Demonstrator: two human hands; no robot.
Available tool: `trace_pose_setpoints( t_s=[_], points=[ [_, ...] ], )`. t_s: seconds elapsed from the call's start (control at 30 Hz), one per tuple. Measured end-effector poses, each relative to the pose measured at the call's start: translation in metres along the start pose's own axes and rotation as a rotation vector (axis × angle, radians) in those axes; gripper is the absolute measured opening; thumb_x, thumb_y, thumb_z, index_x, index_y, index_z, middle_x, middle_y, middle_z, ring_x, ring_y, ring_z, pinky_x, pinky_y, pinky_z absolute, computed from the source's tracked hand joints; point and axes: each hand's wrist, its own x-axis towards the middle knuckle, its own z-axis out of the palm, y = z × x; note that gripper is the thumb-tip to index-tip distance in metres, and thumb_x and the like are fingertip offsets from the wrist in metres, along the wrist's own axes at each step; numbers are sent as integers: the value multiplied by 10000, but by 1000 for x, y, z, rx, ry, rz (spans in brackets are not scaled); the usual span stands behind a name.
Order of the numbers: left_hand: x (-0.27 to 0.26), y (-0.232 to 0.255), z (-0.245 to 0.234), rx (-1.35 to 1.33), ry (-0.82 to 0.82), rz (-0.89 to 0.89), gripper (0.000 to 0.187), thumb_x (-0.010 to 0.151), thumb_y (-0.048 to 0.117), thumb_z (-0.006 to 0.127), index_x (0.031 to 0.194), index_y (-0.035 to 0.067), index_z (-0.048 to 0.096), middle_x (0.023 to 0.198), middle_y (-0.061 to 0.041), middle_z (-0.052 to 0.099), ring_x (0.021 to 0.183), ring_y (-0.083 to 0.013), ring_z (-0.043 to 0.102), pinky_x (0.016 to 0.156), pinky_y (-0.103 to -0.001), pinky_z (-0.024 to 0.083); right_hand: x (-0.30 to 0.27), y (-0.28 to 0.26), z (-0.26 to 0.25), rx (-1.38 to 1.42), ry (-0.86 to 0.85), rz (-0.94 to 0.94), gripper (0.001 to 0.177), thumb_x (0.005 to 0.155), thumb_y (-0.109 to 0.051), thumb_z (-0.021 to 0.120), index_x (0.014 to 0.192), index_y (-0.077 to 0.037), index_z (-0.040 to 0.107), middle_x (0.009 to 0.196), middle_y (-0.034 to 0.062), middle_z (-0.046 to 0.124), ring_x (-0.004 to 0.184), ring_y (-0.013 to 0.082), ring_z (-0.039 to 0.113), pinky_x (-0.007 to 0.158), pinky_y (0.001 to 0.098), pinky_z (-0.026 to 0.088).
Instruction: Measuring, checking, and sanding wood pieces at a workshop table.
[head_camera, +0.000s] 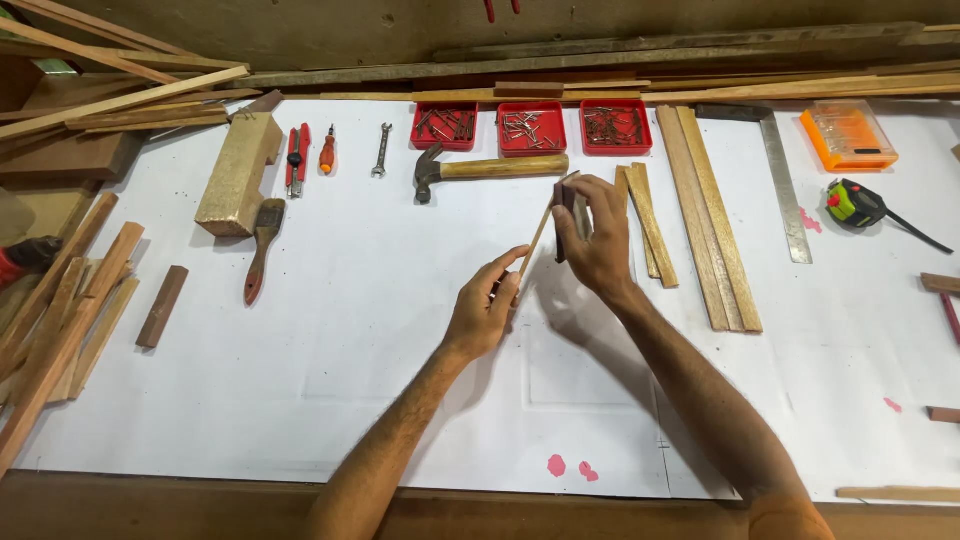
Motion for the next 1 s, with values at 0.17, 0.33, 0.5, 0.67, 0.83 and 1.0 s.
trace_pose_setpoints(
  t_s=[0.17,0.33,0.5,0.67,0.83,1.0],
  points=[
    [4,13,-11,202,99,10,508,1050,356,529,1491,104,522,908,-36,596,716,-89,572,655,-278,540,-11,-44,-7,-236,-109,-261,403,938,-224,787,1299,-159,621,1383,68,582,1264,285,526,1017,465,410],
    [-2,3,-18,222,130,135,498,1054,338,583,1434,18,561,1058,-48,666,872,-74,640,725,-254,564,-19,-56,-13,-302,-257,-404,432,900,-240,803,1299,-205,643,1395,26,584,1262,267,510,970,463,367],
    [-13,7,-21,49,7,-87,525,1009,332,604,1450,49,567,927,-26,647,702,-61,570,640,-243,550,-12,-23,-13,-346,-184,-363,377,969,-261,790,1295,-171,625,1379,27,584,1249,249,514,970,453,353],
    [-21,20,-24,-113,-26,-189,548,978,328,627,1446,48,566,878,-6,596,613,-54,509,516,-224,467,0,-17,-20,-342,-128,-216,341,1019,-239,746,1323,-149,619,1383,40,596,1240,241,531,956,461,341],
    [-19,4,-18,-223,-8,-174,550,1008,337,639,1465,38,569,907,22,564,663,-21,539,559,-180,493,-22,-30,-6,-291,-93,-235,350,1020,-231,731,1333,-141,602,1398,65,576,1275,272,523,1016,464,354],
    [-12,14,-17,-226,43,-195,554,1005,354,612,1463,47,563,845,20,561,597,-38,487,484,-200,406,-41,-76,-10,-259,-163,-315,403,947,-206,776,1306,-142,605,1384,68,583,1253,277,531,991,447,375]
  ],
)
